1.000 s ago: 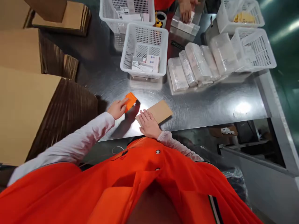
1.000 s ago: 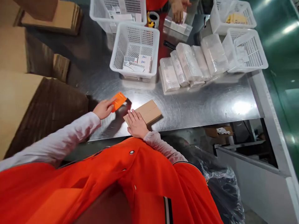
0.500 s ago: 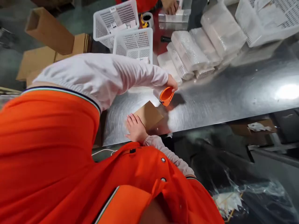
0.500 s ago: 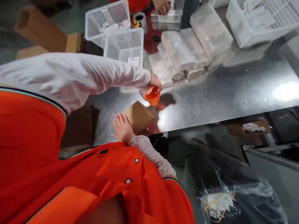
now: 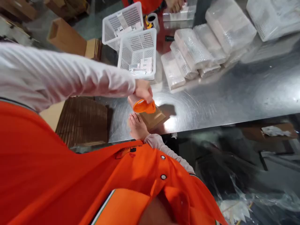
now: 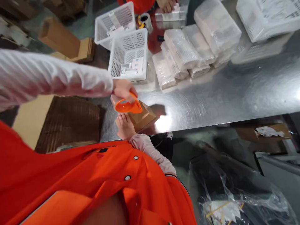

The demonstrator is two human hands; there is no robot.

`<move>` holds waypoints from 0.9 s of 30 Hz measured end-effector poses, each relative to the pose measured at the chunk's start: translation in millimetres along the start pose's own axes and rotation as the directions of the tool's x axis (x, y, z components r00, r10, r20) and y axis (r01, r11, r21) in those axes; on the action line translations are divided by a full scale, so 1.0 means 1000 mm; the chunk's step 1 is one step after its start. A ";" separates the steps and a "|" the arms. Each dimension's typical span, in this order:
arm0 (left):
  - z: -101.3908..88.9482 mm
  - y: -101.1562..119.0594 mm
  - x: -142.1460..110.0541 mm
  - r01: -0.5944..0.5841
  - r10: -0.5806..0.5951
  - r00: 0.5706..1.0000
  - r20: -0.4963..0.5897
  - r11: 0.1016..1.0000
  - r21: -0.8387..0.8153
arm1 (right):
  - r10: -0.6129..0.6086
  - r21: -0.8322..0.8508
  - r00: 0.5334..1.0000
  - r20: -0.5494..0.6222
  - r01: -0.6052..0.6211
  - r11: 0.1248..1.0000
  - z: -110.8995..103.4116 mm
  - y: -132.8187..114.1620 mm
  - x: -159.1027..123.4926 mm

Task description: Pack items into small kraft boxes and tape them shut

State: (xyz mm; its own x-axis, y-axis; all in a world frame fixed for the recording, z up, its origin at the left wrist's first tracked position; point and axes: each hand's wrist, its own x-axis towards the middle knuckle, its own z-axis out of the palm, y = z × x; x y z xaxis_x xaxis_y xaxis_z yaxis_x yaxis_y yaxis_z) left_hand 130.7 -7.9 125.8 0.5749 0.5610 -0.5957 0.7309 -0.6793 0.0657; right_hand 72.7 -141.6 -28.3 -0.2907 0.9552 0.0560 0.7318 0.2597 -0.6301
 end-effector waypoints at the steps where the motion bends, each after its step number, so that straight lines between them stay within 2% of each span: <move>1: 0.004 -0.012 -0.016 -0.006 0.006 1.000 0.015 1.000 0.013 | -0.012 0.035 1.000 -0.001 0.012 0.999 -0.002 0.000 -0.005; 5: 0.037 -0.045 -0.062 -0.064 0.064 0.997 0.039 0.998 -0.004 | -0.099 0.191 0.995 0.005 0.096 0.977 -0.023 0.014 -0.044; 6: 0.047 -0.049 -0.067 -0.077 0.078 0.997 0.025 0.997 -0.031 | -0.062 0.217 0.998 -0.029 0.067 0.974 -0.035 0.024 -0.053; 8: 0.062 -0.051 -0.069 -0.121 0.121 0.993 -0.003 0.991 -0.065 | 0.113 0.219 0.987 -0.112 -0.086 0.972 -0.064 0.050 -0.059; 9: 0.068 -0.049 -0.067 -0.141 0.141 0.990 -0.013 0.988 -0.068 | 0.354 0.216 0.911 -0.211 -0.310 0.926 -0.079 0.064 -0.054; 10: 0.071 -0.047 -0.064 -0.156 0.155 0.988 -0.017 0.985 -0.068 | 0.556 0.221 0.783 -0.278 -0.511 0.830 -0.093 0.078 -0.043; 11: 0.073 -0.045 -0.061 -0.163 0.162 0.987 -0.020 0.984 -0.072 | 0.608 0.207 0.747 -0.268 -0.572 0.794 -0.104 0.090 -0.030; 12: 0.075 -0.044 -0.060 -0.163 0.162 0.987 -0.020 0.983 -0.083 | 0.651 0.183 0.735 -0.187 -0.625 0.759 -0.111 0.100 -0.014; 14: 0.080 -0.048 -0.065 -0.157 0.156 0.988 -0.019 0.981 -0.116 | 0.666 0.079 0.743 0.067 -0.669 0.739 -0.115 0.112 0.013; 16: 0.091 -0.065 -0.085 -0.139 0.139 0.990 -0.006 0.981 -0.138 | 0.653 -0.007 0.725 0.216 -0.668 0.744 -0.111 0.115 0.027; 20: 0.135 -0.124 -0.158 -0.046 0.056 0.993 0.105 0.994 -0.098 | 0.715 -0.057 0.671 0.200 -0.720 0.692 -0.105 0.112 0.025; 22: 0.160 -0.145 -0.187 0.020 -0.007 0.989 0.145 0.996 -0.086 | 0.733 -0.054 0.654 0.189 -0.738 0.673 -0.106 0.114 0.022; 24: 0.178 -0.151 -0.192 0.050 -0.032 0.987 0.159 0.992 -0.113 | 0.728 -0.037 0.663 0.176 -0.735 0.677 -0.107 0.118 0.021; 27: 0.191 -0.137 -0.161 0.022 0.003 0.993 0.120 0.978 -0.208 | 0.722 0.020 0.677 0.140 -0.731 0.682 -0.106 0.126 0.022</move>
State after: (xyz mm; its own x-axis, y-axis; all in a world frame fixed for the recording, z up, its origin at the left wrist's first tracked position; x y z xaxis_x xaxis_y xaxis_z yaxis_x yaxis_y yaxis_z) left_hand -132.1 -95.9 60.2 0.5289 0.4982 -0.6871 0.8038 -0.5538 0.2172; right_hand 224.1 -73.2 -24.7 0.2456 0.8145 -0.5256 0.6994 -0.5244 -0.4858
